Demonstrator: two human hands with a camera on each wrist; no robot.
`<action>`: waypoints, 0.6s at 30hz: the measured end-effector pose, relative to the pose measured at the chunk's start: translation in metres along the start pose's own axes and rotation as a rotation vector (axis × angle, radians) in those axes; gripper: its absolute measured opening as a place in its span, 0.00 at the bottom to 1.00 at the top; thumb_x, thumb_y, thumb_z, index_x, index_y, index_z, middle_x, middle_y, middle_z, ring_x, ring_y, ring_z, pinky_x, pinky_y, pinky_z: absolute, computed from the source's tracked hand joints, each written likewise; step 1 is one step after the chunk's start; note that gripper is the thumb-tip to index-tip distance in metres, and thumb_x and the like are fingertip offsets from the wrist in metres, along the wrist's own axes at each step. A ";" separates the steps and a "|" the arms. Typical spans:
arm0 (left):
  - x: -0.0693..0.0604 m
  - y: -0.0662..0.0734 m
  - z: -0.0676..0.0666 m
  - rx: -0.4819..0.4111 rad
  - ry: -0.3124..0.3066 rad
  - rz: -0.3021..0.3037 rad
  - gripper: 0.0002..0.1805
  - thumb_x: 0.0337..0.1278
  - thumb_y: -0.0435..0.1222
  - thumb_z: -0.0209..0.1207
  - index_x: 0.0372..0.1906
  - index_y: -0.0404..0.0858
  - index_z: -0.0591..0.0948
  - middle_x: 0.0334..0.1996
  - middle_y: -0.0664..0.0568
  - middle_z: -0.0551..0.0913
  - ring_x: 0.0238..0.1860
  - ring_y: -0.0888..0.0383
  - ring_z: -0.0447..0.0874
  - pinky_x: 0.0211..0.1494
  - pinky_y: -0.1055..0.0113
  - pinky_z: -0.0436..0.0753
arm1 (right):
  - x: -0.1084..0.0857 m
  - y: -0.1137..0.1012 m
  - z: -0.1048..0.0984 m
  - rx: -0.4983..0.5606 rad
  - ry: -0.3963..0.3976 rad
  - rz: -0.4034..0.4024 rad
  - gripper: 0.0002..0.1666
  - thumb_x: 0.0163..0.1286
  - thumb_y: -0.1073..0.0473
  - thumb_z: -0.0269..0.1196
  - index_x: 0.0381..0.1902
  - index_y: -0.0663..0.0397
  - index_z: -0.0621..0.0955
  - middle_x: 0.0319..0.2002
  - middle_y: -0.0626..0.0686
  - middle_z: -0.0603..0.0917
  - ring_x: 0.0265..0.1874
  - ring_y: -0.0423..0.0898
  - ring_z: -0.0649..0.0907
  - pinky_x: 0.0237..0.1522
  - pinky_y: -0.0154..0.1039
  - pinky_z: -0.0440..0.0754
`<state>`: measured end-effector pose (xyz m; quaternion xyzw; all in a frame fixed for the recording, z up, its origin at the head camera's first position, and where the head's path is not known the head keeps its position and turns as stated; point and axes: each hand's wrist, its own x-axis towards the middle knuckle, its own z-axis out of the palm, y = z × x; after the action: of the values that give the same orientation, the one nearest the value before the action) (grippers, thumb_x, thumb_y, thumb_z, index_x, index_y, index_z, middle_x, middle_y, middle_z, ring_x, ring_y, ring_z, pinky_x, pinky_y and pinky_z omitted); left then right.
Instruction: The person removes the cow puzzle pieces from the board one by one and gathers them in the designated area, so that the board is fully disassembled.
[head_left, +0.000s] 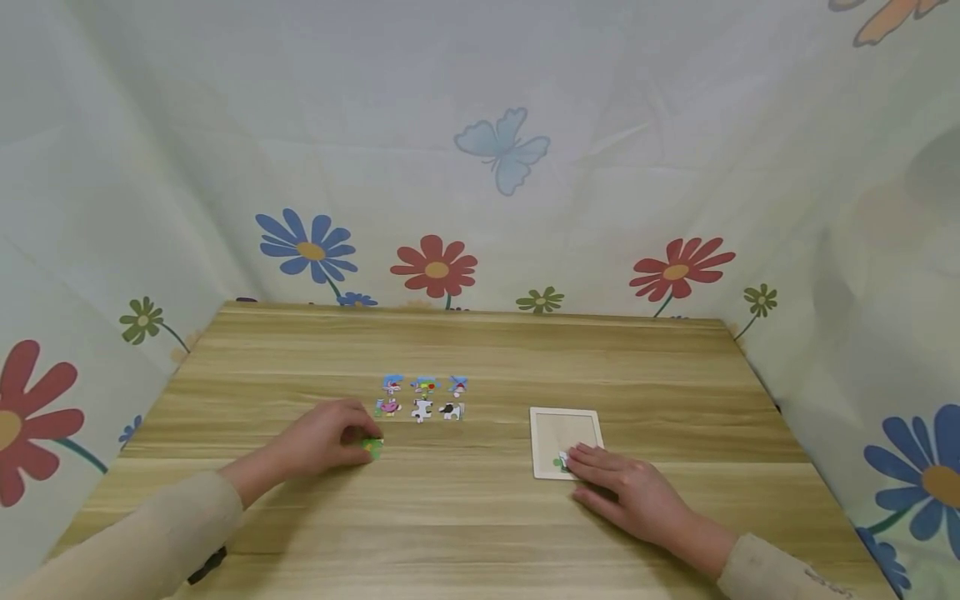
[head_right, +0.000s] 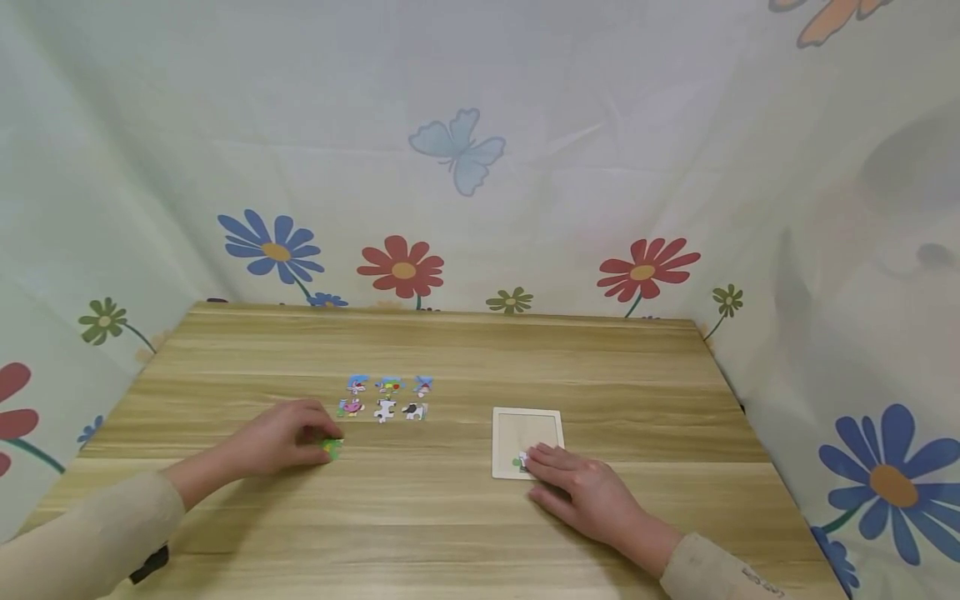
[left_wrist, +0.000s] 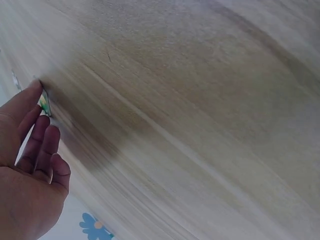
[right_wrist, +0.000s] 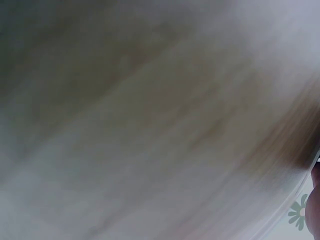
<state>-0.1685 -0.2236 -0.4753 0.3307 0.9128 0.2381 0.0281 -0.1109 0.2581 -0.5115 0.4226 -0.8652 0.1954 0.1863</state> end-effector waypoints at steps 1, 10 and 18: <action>0.001 0.001 0.000 0.000 -0.003 0.000 0.13 0.44 0.40 0.71 0.40 0.49 0.85 0.33 0.61 0.78 0.31 0.60 0.74 0.35 0.68 0.73 | 0.000 0.000 0.000 0.000 -0.001 0.001 0.27 0.57 0.53 0.70 0.55 0.52 0.81 0.55 0.50 0.80 0.55 0.48 0.78 0.49 0.47 0.77; 0.006 0.003 0.002 0.016 -0.003 -0.008 0.13 0.46 0.41 0.71 0.40 0.48 0.85 0.34 0.62 0.80 0.33 0.63 0.75 0.37 0.67 0.74 | 0.001 0.000 0.000 0.009 0.001 -0.005 0.27 0.56 0.53 0.71 0.55 0.53 0.81 0.55 0.51 0.80 0.54 0.48 0.79 0.49 0.48 0.78; 0.008 0.003 0.003 0.022 0.010 -0.030 0.13 0.46 0.40 0.71 0.40 0.47 0.85 0.33 0.62 0.80 0.33 0.62 0.75 0.39 0.65 0.74 | 0.001 0.001 0.001 0.015 -0.007 -0.007 0.27 0.57 0.53 0.70 0.55 0.53 0.81 0.55 0.51 0.80 0.54 0.48 0.79 0.49 0.48 0.78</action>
<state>-0.1726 -0.2155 -0.4762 0.3159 0.9204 0.2291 0.0234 -0.1125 0.2573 -0.5121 0.4278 -0.8627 0.1997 0.1809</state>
